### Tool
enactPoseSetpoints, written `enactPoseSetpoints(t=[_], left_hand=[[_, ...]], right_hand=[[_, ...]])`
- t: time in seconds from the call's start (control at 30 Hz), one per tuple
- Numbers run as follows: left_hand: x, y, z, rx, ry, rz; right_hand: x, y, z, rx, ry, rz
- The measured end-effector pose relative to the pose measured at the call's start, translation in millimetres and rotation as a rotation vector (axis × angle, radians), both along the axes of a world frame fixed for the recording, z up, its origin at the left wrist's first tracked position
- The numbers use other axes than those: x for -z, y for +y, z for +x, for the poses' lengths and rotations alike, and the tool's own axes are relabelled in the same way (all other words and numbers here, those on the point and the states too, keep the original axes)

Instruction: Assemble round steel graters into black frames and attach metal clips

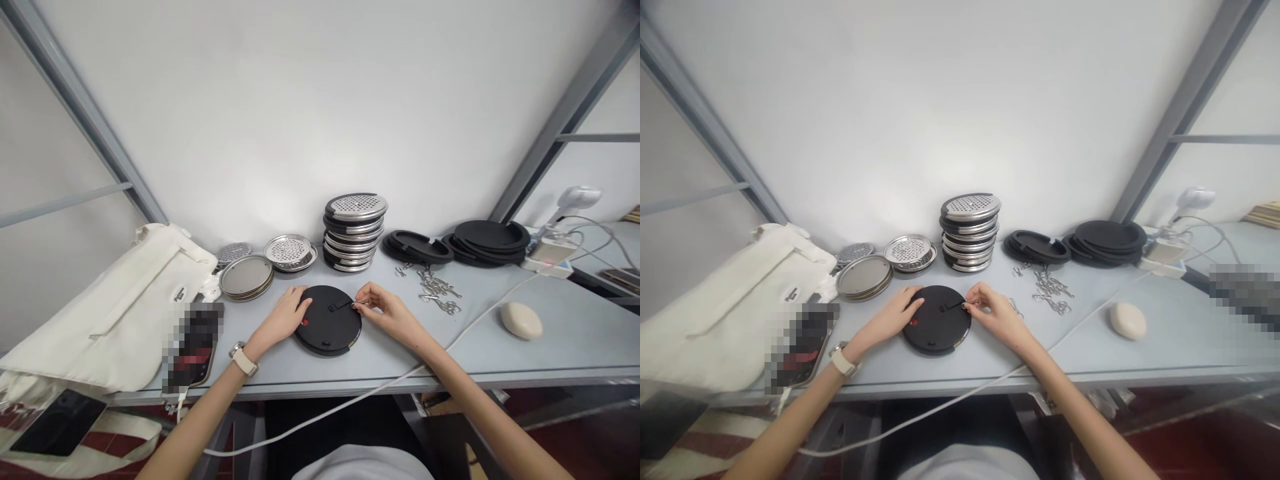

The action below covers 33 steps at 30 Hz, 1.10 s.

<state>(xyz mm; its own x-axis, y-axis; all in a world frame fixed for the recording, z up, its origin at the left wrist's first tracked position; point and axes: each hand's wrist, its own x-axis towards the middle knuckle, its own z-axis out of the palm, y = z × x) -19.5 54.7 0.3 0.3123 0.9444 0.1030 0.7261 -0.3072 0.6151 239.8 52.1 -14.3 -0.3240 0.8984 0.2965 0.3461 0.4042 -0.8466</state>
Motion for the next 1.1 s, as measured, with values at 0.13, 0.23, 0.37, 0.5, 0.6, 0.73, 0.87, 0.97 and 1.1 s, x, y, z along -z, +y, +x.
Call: enactPoseSetpoints(t=[0.13,0.23,0.37,0.5,0.6,0.73,0.87,0.97,1.1], left_hand=[[-2.1,7,3,0.042,0.017,-0.019],[-2.4,11,3,0.076,0.031,-0.018],[0.0,15,2,0.1,0.088,0.007],[1.9,19,0,0.117,0.105,0.022],[-2.4,21,5,0.098,0.123,0.072],[-12.7,27,23,0.165,0.108,0.176],[-11.4,38,43,0.292,0.072,0.231],[-2.9,45,52,0.326,0.08,0.265],[3.4,44,54,0.336,0.135,0.298]], right_hand=[[2.6,1,0,-0.012,-0.022,0.008],[2.7,0,0,-0.004,-0.054,0.028],[1.8,-1,-1,0.008,-0.075,0.052],[0.9,-2,-2,0.005,-0.082,0.062],[0.2,-4,-3,0.008,-0.085,0.07],[-0.2,-5,-4,0.018,-0.076,0.088],[-0.4,-5,-3,0.02,-0.091,0.1],[-0.5,-5,-3,0.028,-0.093,0.107],[-0.3,-5,-3,0.05,-0.08,0.09]])
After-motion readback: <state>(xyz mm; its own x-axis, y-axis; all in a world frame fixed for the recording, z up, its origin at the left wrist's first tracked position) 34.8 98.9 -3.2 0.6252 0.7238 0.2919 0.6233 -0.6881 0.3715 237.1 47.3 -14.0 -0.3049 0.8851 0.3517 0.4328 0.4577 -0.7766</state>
